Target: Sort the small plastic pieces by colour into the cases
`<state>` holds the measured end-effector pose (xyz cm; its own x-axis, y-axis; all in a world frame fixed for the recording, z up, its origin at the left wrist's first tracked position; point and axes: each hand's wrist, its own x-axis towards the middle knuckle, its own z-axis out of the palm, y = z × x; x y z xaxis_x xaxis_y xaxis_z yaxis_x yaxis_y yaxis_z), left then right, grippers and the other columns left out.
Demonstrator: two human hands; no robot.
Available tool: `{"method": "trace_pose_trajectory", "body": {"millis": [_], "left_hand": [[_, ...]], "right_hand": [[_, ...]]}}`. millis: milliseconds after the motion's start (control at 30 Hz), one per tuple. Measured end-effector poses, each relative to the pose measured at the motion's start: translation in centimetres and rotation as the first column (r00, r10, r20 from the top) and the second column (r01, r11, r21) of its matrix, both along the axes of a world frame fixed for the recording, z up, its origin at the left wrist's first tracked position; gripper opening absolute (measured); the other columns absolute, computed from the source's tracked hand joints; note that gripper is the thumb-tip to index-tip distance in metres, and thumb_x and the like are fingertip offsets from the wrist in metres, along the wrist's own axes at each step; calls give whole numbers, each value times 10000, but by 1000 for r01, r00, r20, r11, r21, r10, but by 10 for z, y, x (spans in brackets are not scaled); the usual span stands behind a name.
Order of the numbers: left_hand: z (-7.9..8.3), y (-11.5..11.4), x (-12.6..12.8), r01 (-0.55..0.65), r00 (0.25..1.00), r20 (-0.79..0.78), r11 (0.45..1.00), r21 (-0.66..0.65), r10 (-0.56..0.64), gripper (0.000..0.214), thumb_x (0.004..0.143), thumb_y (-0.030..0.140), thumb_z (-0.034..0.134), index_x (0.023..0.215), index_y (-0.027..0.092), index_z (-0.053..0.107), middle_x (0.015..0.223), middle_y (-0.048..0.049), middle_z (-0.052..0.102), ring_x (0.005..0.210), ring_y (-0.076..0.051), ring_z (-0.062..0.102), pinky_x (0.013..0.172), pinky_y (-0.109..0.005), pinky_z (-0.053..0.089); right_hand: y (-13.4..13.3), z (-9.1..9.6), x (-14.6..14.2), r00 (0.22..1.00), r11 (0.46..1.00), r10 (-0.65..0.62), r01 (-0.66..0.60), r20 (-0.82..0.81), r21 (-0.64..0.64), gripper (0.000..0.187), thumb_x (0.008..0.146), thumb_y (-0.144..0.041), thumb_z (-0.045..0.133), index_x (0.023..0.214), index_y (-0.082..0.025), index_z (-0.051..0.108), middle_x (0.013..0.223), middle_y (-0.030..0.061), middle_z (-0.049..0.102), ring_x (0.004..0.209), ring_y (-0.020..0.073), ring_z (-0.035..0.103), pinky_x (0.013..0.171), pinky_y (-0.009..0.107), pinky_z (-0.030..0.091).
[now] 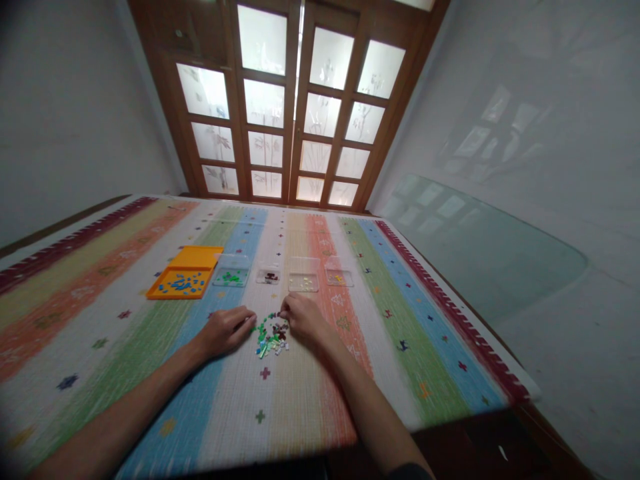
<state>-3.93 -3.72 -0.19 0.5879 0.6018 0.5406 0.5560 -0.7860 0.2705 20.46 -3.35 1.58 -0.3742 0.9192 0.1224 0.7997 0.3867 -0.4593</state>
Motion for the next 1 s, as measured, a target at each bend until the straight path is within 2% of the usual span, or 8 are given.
{"method": "trace_pose_trajectory", "body": {"millis": [233, 433, 567, 667, 833, 1000], "left_hand": [[0, 0, 0, 24, 1000, 0, 999, -27, -24, 299, 1018, 253, 422, 822, 180, 636, 685, -15, 621, 590, -125, 572, 556, -225, 400], [-4, 2, 0, 38, 999, -2, 999, -32, -38, 293, 1013, 242, 424, 808, 177, 623, 685, -16, 618, 601, -128, 582, 571, -228, 408], [-6, 2, 0, 39, 999, -5, 998, -52, -40, 278, 1010, 242, 433, 822, 179, 628, 707, -23, 640, 612, -134, 602, 582, -231, 425], [-8, 2, 0, 52, 999, -9, 997, -58, -53, 255, 1005, 242, 442, 861, 178, 641, 756, -36, 674, 646, -144, 635, 596, -237, 443], [-9, 3, 0, 48, 999, -13, 996, -70, -49, 249, 1005, 249, 447, 889, 182, 657, 776, -41, 682, 668, -150, 648, 601, -240, 454], [-9, 2, 0, 53, 998, -37, 996, -67, -56, 264, 1011, 255, 432, 895, 183, 659, 776, -35, 676, 667, -144, 640, 606, -237, 454]], "right_hand": [[8, 12, -9, 990, 996, -91, 90, -105, -8, 42, 888, -143, 662, 887, -170, 694, 857, 47, 706, 785, 161, 604, 696, 251, 391], [43, 16, -22, 991, 989, -92, 102, -99, 107, 88, 903, -161, 656, 940, -159, 736, 955, 82, 752, 869, 187, 659, 791, 273, 445], [64, 19, -36, 985, 975, -151, 162, -81, 152, 122, 928, -202, 639, 933, -167, 756, 954, 83, 770, 885, 193, 681, 802, 272, 460], [73, 20, -47, 976, 966, -216, 219, -35, 141, 174, 945, -232, 617, 952, -166, 778, 949, 102, 783, 882, 208, 700, 796, 278, 468], [79, 18, -54, 974, 967, -227, 226, -9, 120, 238, 967, -266, 594, 1093, -205, 787, 983, 103, 798, 870, 212, 719, 775, 270, 476], [71, 16, -37, 982, 978, -182, 185, -47, 94, 235, 937, -212, 610, 1079, -196, 796, 979, 87, 800, 846, 196, 716, 754, 251, 479]]}}
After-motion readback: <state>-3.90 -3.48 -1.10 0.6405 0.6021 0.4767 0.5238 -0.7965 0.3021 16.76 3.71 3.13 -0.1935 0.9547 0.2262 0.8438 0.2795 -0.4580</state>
